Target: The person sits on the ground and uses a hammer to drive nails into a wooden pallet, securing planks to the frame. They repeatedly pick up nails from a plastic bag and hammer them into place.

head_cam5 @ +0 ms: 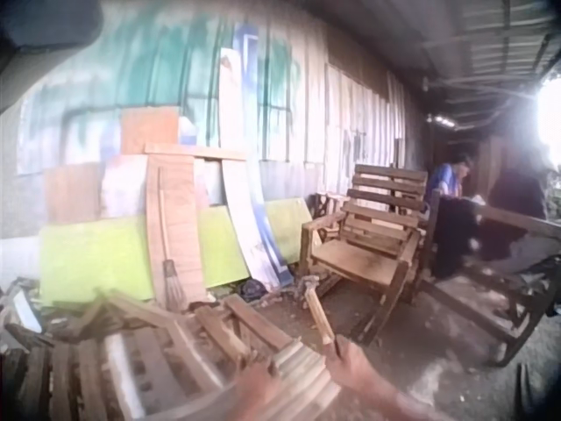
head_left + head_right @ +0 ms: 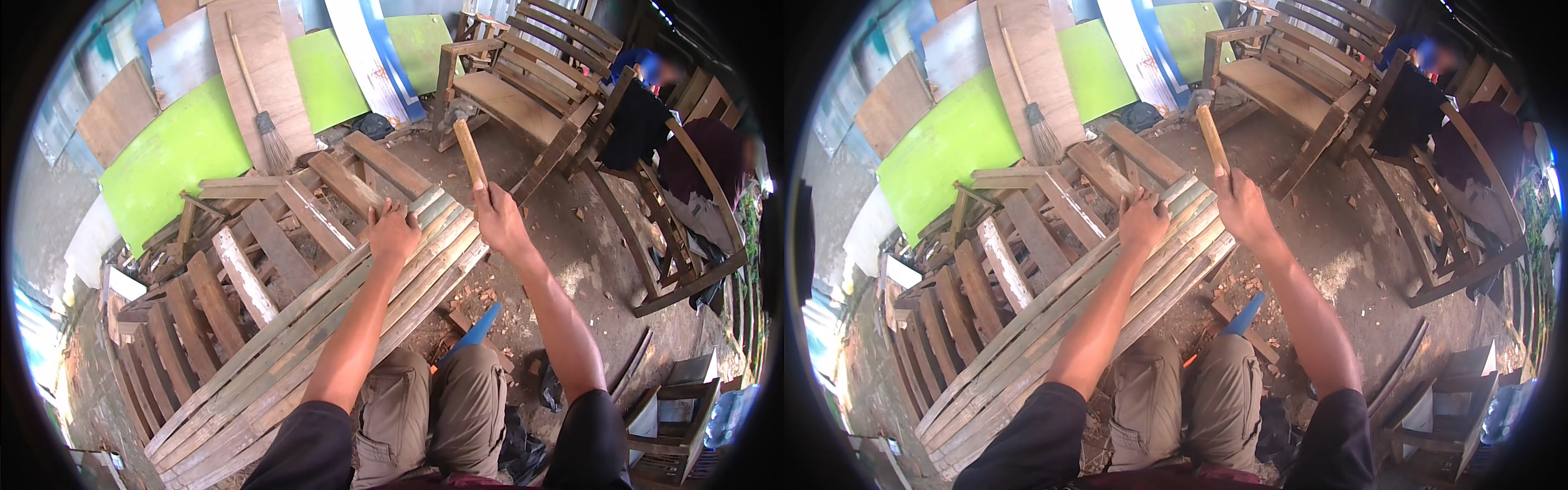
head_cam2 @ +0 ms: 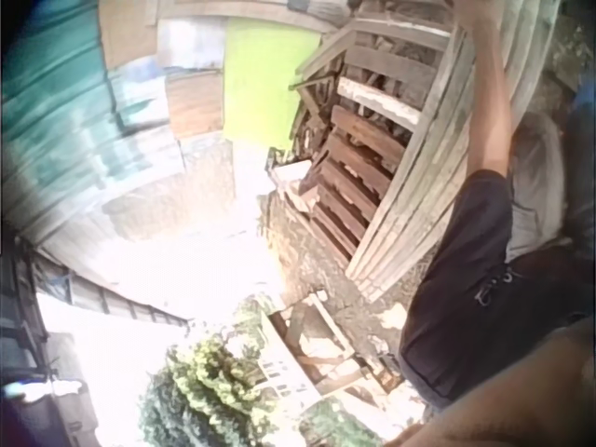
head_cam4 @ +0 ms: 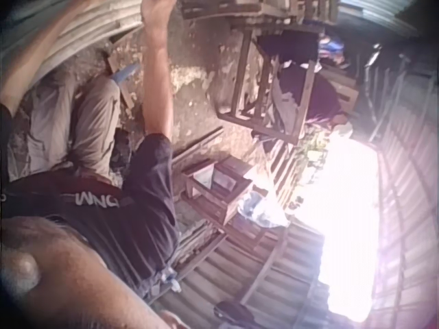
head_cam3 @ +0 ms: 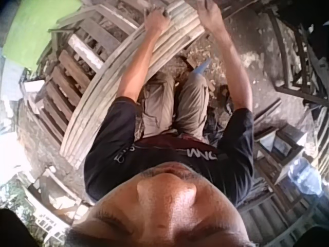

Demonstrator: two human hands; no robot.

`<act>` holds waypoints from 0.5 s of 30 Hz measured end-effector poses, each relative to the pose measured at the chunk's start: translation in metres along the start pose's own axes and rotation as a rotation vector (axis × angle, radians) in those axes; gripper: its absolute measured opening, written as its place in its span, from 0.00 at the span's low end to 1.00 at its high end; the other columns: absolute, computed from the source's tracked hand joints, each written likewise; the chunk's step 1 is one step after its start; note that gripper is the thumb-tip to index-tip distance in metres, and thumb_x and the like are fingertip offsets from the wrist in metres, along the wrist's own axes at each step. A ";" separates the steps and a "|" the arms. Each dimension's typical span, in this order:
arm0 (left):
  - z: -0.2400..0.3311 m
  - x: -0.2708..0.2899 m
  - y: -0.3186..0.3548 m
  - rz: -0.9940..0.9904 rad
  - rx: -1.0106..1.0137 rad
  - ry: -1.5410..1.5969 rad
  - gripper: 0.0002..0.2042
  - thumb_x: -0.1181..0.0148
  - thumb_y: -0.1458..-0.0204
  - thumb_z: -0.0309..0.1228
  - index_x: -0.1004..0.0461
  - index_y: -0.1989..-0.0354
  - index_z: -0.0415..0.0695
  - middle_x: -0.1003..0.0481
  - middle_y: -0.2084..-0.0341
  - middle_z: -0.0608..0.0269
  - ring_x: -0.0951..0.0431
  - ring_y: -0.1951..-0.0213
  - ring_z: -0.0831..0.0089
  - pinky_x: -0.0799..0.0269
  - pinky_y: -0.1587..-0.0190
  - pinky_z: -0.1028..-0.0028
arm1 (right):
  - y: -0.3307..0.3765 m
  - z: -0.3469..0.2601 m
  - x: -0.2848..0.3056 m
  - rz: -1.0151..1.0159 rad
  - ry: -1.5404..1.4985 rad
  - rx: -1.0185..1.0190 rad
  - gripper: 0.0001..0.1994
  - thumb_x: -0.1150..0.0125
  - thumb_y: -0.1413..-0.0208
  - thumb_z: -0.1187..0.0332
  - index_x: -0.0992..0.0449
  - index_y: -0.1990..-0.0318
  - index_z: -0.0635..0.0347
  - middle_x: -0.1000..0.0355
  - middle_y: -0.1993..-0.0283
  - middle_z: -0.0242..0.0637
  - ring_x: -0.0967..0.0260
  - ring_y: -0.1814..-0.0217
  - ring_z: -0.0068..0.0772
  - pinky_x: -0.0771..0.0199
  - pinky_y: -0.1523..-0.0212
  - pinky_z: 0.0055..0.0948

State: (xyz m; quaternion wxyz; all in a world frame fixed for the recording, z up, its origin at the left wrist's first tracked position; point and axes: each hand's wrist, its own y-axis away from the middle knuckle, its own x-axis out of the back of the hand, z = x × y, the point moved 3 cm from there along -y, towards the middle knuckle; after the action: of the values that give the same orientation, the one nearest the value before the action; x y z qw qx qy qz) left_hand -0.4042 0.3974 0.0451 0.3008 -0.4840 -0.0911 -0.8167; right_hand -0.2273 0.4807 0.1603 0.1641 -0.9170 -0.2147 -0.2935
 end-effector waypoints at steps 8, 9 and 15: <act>-0.007 0.000 -0.001 0.015 0.000 -0.016 0.22 0.53 0.35 0.39 0.27 0.38 0.42 0.29 0.36 0.58 0.41 0.28 0.66 0.58 0.24 0.54 | 0.007 0.013 -0.011 -0.101 0.019 -0.074 0.28 0.58 0.29 0.50 0.24 0.61 0.71 0.26 0.71 0.53 0.22 0.64 0.48 0.26 0.61 0.43; -0.005 0.000 -0.001 0.011 -0.001 -0.007 0.22 0.53 0.36 0.40 0.27 0.38 0.42 0.29 0.36 0.58 0.41 0.28 0.66 0.58 0.24 0.54 | 0.007 0.012 -0.010 -0.049 -0.068 -0.047 0.28 0.58 0.28 0.50 0.24 0.61 0.71 0.26 0.72 0.51 0.22 0.64 0.46 0.26 0.62 0.43; 0.000 0.000 0.000 0.016 -0.023 -0.032 0.22 0.53 0.36 0.40 0.26 0.39 0.42 0.29 0.36 0.58 0.41 0.28 0.66 0.57 0.24 0.55 | 0.028 0.024 -0.027 -0.424 0.120 -0.347 0.28 0.59 0.28 0.49 0.27 0.66 0.70 0.29 0.78 0.45 0.23 0.68 0.41 0.28 0.65 0.44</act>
State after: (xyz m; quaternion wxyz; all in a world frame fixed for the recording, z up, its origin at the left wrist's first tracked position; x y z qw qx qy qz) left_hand -0.4041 0.3976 0.0455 0.3000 -0.5013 -0.0825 -0.8074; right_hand -0.2221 0.4592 0.1204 -0.0482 -0.8471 -0.3380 -0.4072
